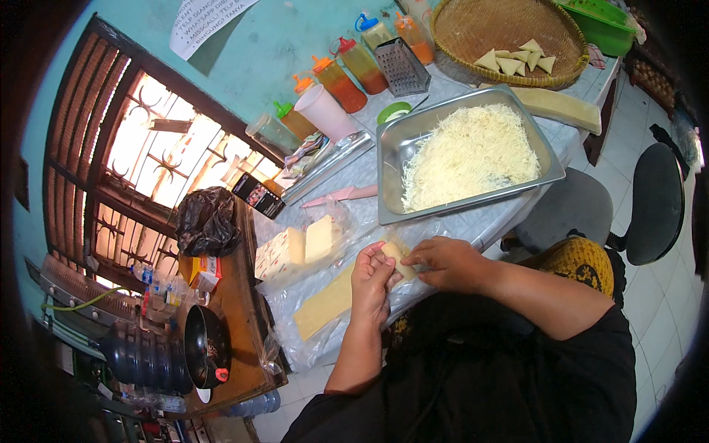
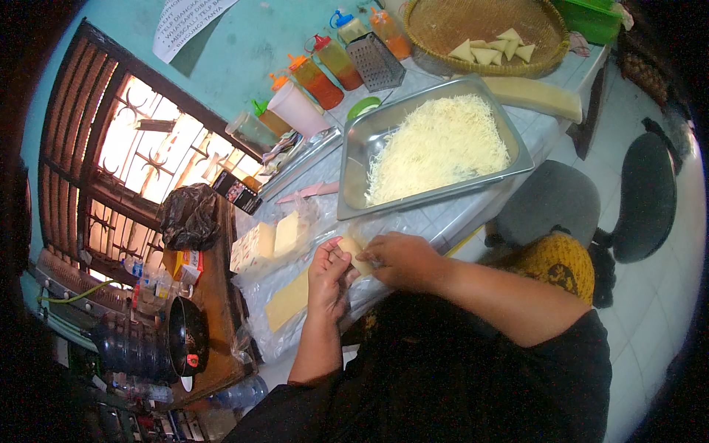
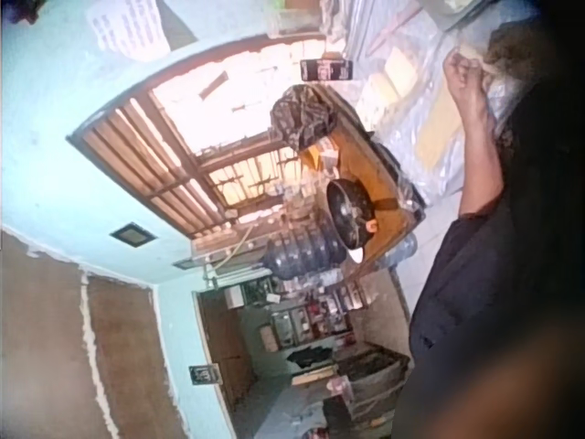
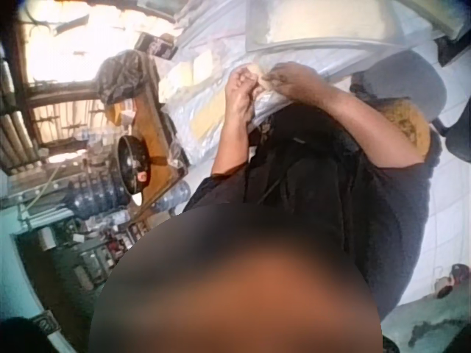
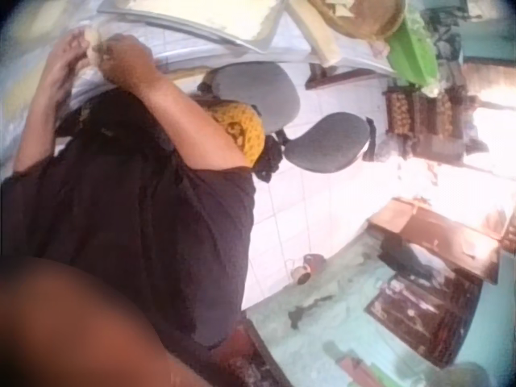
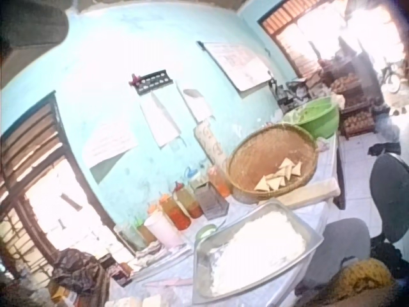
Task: The person folds square pastry sheets into triangles, fills them with shredded cheese from a metal tray, and seals the edges. The finished samosas are placed on a woven tray. The person repeats this process continuously.
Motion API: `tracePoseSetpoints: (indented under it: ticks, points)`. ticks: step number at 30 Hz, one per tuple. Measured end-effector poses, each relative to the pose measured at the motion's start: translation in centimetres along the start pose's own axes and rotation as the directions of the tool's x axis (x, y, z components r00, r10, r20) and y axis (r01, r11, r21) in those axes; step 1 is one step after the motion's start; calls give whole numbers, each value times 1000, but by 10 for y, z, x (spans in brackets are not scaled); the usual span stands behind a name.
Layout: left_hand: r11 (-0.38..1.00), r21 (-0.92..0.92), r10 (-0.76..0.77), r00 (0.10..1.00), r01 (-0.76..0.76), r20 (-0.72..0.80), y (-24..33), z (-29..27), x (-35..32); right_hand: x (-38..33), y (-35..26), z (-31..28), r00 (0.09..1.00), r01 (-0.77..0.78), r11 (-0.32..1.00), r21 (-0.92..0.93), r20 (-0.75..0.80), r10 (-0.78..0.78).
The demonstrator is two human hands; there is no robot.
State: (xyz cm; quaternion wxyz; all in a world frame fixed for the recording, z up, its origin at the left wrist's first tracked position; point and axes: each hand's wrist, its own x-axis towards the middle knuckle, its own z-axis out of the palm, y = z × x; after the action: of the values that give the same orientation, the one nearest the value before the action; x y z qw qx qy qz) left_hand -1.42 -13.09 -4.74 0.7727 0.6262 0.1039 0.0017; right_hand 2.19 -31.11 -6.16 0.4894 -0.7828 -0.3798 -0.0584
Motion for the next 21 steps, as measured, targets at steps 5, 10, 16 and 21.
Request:
tracePoseSetpoints:
  ticks: [5, 10, 16, 21]
  points:
    - [990, -134, 44, 998, -39, 36, 0, -1, -3, 3, -4, -2, 982, -185, 978, 96, 62, 180]
    - [983, -174, 78, 994, -64, 73, -4, 6, -10, 4, -8, -2, 969, -245, 951, 188, 73, 235]
    - [985, -135, 124, 987, -110, 104, -7, 13, -11, 2, -8, -2, 966, -257, 939, 227, 70, 247]
    - [973, -45, 232, 963, -228, 138, -10, 22, -17, 0, -5, 1, 962, -273, 918, 288, 67, 266]
